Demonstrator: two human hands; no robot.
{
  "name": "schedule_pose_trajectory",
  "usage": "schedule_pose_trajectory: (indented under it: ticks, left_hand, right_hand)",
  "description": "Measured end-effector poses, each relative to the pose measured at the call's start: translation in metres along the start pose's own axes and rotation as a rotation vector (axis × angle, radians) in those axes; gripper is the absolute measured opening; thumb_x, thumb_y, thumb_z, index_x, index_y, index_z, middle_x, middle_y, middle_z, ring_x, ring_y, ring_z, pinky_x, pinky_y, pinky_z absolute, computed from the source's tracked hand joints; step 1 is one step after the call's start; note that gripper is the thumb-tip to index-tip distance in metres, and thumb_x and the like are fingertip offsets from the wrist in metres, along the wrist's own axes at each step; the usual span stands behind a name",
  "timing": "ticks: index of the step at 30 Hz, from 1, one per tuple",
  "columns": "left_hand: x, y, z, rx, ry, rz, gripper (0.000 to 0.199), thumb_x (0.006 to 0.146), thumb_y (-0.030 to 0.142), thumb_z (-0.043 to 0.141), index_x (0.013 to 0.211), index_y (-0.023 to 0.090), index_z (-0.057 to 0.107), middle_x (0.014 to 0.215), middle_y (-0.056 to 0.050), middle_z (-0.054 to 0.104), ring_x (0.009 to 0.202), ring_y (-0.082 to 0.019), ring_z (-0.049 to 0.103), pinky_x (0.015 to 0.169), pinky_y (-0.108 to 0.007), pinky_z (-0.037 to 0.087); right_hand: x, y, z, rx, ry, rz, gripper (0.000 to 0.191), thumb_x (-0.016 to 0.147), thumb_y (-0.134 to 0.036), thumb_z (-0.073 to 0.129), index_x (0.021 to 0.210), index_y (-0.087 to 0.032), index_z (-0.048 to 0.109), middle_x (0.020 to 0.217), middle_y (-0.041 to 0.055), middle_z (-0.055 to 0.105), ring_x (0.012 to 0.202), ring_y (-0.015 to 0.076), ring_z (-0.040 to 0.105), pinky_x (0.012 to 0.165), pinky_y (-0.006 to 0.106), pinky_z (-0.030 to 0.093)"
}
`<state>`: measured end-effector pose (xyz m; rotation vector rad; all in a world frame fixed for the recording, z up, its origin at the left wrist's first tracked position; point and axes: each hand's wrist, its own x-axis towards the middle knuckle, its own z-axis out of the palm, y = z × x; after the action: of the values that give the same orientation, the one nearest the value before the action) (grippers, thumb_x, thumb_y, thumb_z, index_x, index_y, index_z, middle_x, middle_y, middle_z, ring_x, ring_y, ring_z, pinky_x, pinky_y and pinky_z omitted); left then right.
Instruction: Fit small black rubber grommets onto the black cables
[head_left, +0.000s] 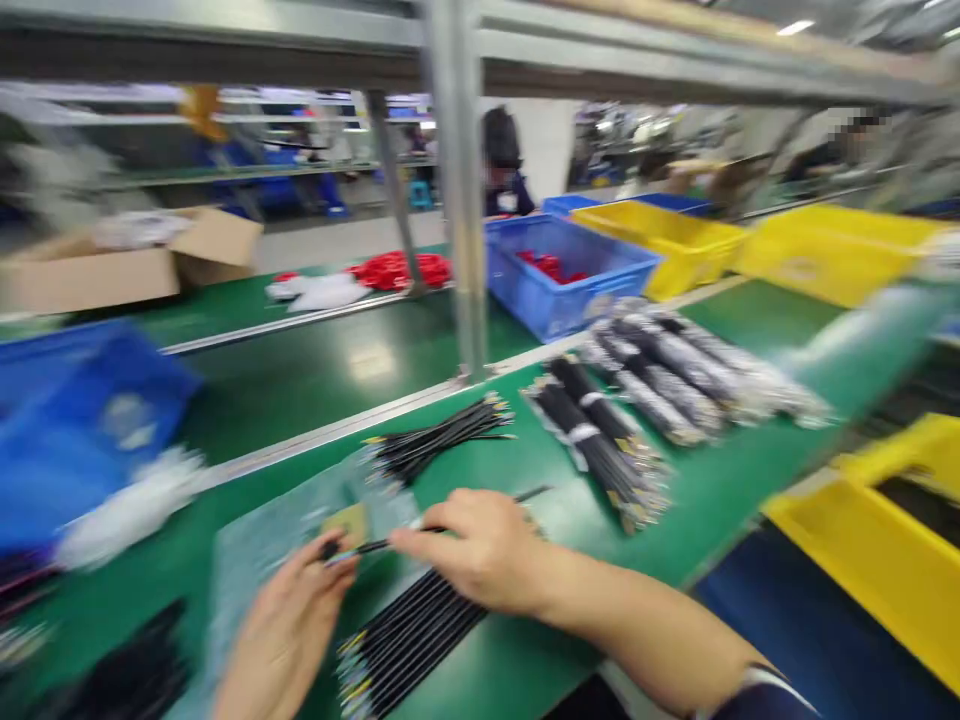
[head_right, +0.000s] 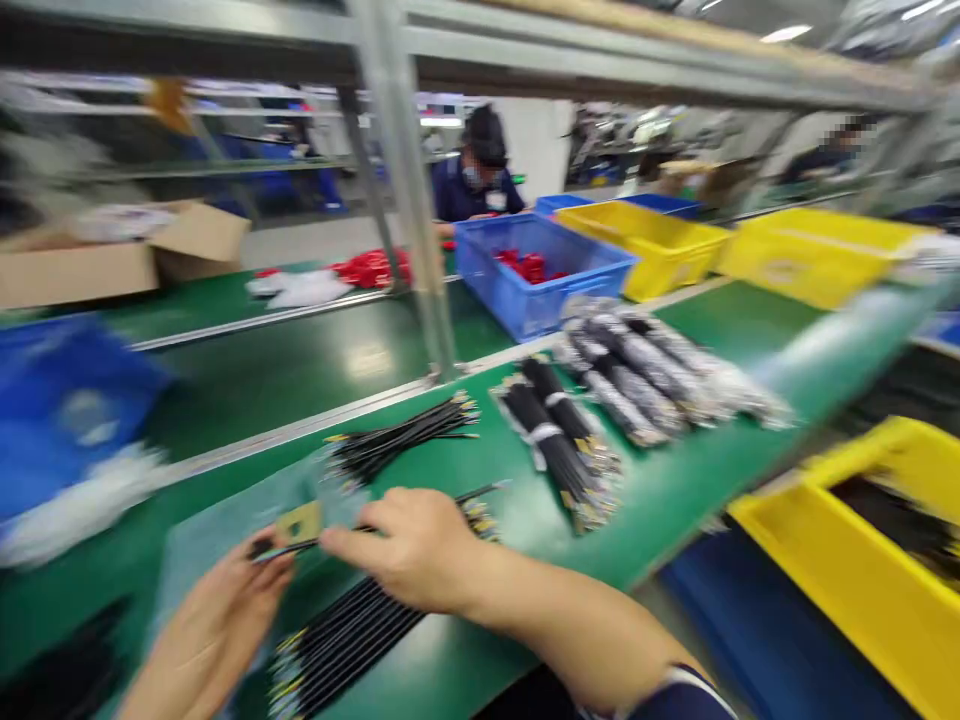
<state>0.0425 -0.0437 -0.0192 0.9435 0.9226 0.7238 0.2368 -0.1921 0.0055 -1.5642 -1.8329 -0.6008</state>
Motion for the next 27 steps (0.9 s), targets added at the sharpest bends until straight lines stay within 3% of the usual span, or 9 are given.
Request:
schedule_pose_trajectory:
  ticks: [4, 7, 13, 22, 27]
  left_hand:
    - [-0.016, 0.009, 0.023, -0.138, -0.118, -0.022, 0.063, 0.044, 0.045, 0.106, 0.089, 0.012, 0.079, 0.086, -0.008, 0.076, 0.067, -0.015, 0.071, 0.061, -0.021, 0.054]
    - [-0.011, 0.009, 0.017, -0.201, -0.177, -0.027, 0.063, 0.048, 0.047, 0.105, 0.093, 0.011, 0.078, 0.088, -0.008, 0.076, 0.068, -0.013, 0.07, 0.064, -0.021, 0.051]
    - [-0.017, 0.004, 0.011, -0.202, -0.242, -0.025, 0.064, 0.051, 0.048, 0.105, 0.096, 0.011, 0.078, 0.091, -0.008, 0.076, 0.069, -0.013, 0.069, 0.065, -0.023, 0.046]
    - [-0.015, 0.004, 0.011, -0.186, -0.236, -0.027, 0.064, 0.049, 0.049, 0.105, 0.094, 0.012, 0.079, 0.086, -0.006, 0.075, 0.068, -0.012, 0.068, 0.065, -0.023, 0.046]
    - [-0.016, 0.004, 0.012, -0.067, -0.21, 0.03, 0.064, 0.05, 0.051, 0.104, 0.095, 0.012, 0.081, 0.088, -0.008, 0.076, 0.071, -0.014, 0.069, 0.068, -0.024, 0.051]
  right_hand:
    - [-0.003, 0.001, -0.012, 0.206, 0.094, -0.021, 0.037, 0.099, -0.002, 0.048, 0.126, -0.015, 0.069, 0.098, 0.0073, 0.071, 0.076, 0.0171, 0.055, 0.067, 0.031, 0.045]
    - [-0.005, 0.008, -0.009, 0.128, 0.032, -0.083, 0.04, 0.102, -0.006, 0.05, 0.137, -0.02, 0.065, 0.099, 0.0051, 0.07, 0.077, 0.0166, 0.058, 0.069, 0.03, 0.045]
    - [-0.007, 0.005, -0.018, 0.07, 0.032, -0.112, 0.056, 0.106, -0.012, 0.049, 0.159, -0.027, 0.047, 0.097, 0.0036, 0.071, 0.07, 0.0163, 0.061, 0.069, 0.033, 0.046]
    - [-0.005, 0.006, -0.019, 0.007, 0.039, -0.152, 0.061, 0.102, -0.004, 0.052, 0.16, -0.021, 0.045, 0.098, 0.0059, 0.071, 0.073, 0.018, 0.058, 0.073, 0.034, 0.044]
    - [-0.008, 0.005, -0.021, -0.032, 0.025, -0.182, 0.053, 0.099, -0.001, 0.05, 0.15, -0.016, 0.057, 0.102, 0.0079, 0.071, 0.078, 0.0201, 0.058, 0.075, 0.036, 0.043]
